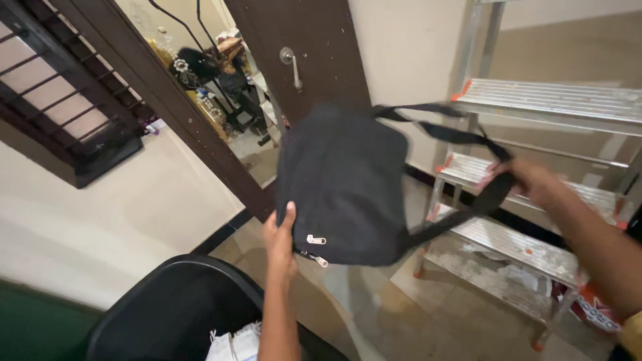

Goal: The person coils a white cable and places it on a shelf, then unfolds and refolds a yellow cloth before coiling the cable of a hair dryer and placing both the cloth and the dryer back on the shelf among other items. The person then picks up and examines a tube of cream and moves several items around the top shelf before picking up a black bag from the floor and coiling its strap.

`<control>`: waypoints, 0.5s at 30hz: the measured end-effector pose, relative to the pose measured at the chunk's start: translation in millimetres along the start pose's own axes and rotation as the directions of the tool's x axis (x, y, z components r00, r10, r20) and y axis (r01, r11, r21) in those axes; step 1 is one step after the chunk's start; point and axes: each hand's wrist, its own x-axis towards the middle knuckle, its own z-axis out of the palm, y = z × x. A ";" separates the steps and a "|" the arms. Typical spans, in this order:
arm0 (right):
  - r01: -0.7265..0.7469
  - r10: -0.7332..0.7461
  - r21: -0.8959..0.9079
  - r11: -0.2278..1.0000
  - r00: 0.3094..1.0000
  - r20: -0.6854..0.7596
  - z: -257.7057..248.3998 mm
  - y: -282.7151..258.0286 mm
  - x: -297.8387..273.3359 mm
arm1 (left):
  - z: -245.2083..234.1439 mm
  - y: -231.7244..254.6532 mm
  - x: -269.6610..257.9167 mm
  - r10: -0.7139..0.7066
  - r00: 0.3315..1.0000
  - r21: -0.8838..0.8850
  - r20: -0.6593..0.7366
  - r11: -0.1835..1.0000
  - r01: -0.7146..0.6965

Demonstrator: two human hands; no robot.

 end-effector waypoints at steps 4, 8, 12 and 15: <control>0.052 -0.074 -0.342 0.938 0.996 -0.053 14.3 -94.1 -17.9 | -16.9 -50.7 7.1 -0.066 0.973 -0.008 -0.221 0.998 0.066; 0.234 -0.209 -0.290 0.928 0.971 0.114 85.5 -166.2 -65.3 | -16.0 -116.5 2.7 -0.176 0.951 -0.130 -0.254 0.981 0.147; 0.240 -0.221 -0.304 0.922 0.971 0.095 148.3 -203.5 -122.2 | 0.6 -165.7 -20.5 -0.195 0.930 -0.124 -0.311 0.979 0.164; 0.289 -0.258 -0.132 0.948 0.943 0.212 179.6 -210.1 -143.4 | 23.6 -167.4 -42.6 0.032 0.932 0.286 -0.360 0.955 0.077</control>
